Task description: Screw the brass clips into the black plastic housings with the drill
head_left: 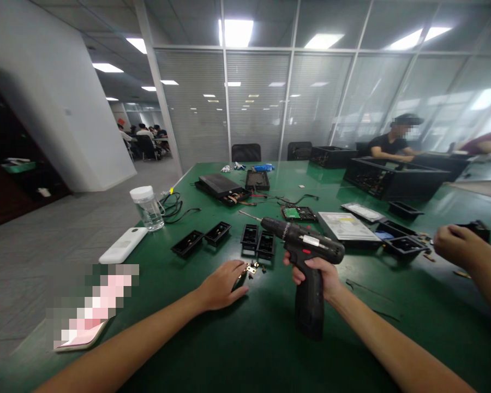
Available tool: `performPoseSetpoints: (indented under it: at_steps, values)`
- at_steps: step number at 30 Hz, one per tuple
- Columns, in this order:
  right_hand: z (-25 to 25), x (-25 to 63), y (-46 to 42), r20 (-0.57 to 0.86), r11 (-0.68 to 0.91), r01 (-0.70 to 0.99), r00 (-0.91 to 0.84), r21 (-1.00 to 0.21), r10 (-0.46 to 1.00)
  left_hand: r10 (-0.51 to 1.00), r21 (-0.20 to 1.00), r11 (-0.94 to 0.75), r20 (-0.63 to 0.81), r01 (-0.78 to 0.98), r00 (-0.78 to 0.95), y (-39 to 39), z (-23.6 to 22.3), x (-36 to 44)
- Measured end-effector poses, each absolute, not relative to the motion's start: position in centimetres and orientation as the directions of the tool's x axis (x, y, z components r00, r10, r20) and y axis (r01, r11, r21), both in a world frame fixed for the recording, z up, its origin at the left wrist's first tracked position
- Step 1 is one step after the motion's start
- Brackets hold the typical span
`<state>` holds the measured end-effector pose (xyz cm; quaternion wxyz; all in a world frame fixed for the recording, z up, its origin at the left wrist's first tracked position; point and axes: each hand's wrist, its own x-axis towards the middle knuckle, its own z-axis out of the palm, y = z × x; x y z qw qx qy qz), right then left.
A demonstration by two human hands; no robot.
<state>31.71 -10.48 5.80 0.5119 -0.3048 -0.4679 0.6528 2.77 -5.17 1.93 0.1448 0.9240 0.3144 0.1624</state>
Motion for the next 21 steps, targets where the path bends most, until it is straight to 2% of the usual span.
performPoseSetpoints:
  at_steps: [8, 14, 19, 20, 21]
  values:
    - [5.7, 31.5, -10.8, 0.073, -0.049, -0.368, -0.31, -0.928, 0.948, 0.764, 0.589, -0.639, 0.412, 0.495, 0.496, -2.5, 0.8, 8.1]
    - [5.5, 31.0, -11.0, 0.039, -0.098, -0.394, -0.327, -0.914, 0.944, 0.814, 0.718, -0.577, 0.472, 0.389, 0.337, -1.3, 0.9, 9.0]
    - [5.6, 30.7, -11.0, 0.031, -0.103, -0.454, -0.278, -0.885, 0.96, 0.832, 0.661, -0.554, 0.464, 0.505, 0.305, 1.2, 3.8, 5.8]
    - [5.6, 30.7, -11.0, 0.032, -0.1, -0.459, -0.271, -0.883, 0.962, 0.84, 0.615, -0.537, 0.455, 0.577, 0.295, 2.1, 4.7, 4.9]
    - [5.6, 30.7, -10.9, 0.033, -0.096, -0.463, -0.263, -0.881, 0.964, 0.863, 0.441, -0.469, 0.413, 0.765, 0.291, 3.2, 5.5, 4.0]
